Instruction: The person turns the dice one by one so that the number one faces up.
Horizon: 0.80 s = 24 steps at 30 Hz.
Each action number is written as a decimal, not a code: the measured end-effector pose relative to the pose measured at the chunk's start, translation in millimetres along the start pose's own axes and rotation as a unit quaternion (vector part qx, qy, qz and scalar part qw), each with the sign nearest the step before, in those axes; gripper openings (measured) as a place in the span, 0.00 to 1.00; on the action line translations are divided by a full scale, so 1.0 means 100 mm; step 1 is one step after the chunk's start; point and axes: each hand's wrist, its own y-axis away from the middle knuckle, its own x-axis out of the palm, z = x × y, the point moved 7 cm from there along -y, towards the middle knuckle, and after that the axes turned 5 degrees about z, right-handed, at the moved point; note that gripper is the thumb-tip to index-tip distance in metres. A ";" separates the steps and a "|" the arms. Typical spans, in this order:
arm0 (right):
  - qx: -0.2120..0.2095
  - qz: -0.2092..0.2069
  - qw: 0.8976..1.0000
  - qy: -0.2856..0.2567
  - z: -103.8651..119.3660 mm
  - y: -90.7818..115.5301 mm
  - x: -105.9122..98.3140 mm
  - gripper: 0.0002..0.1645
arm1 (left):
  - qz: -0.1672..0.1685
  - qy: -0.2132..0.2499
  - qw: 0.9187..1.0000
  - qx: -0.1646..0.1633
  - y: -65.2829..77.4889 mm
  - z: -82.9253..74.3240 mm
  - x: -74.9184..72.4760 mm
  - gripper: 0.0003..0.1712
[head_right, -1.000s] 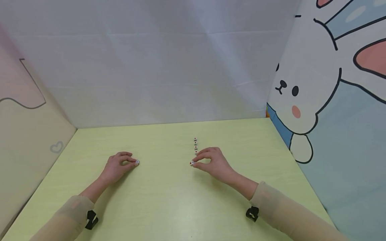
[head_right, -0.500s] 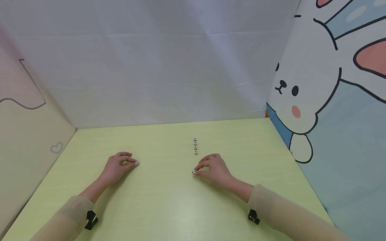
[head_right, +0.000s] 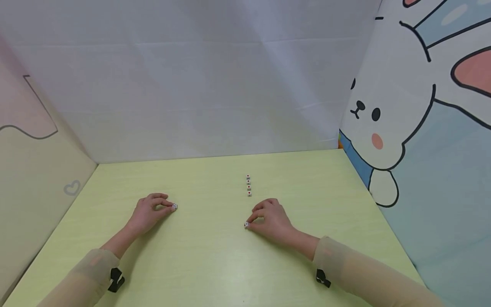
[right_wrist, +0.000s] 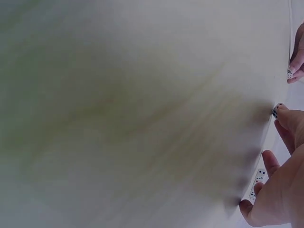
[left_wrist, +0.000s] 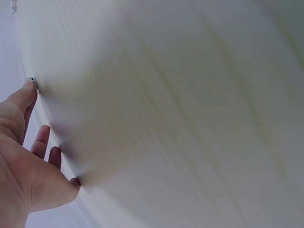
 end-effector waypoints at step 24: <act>-0.034 -0.026 0.997 0.070 0.01 0.08 0.00 0.05 | 0.001 -0.001 1.000 0.008 -0.01 0.04 0.02 0.13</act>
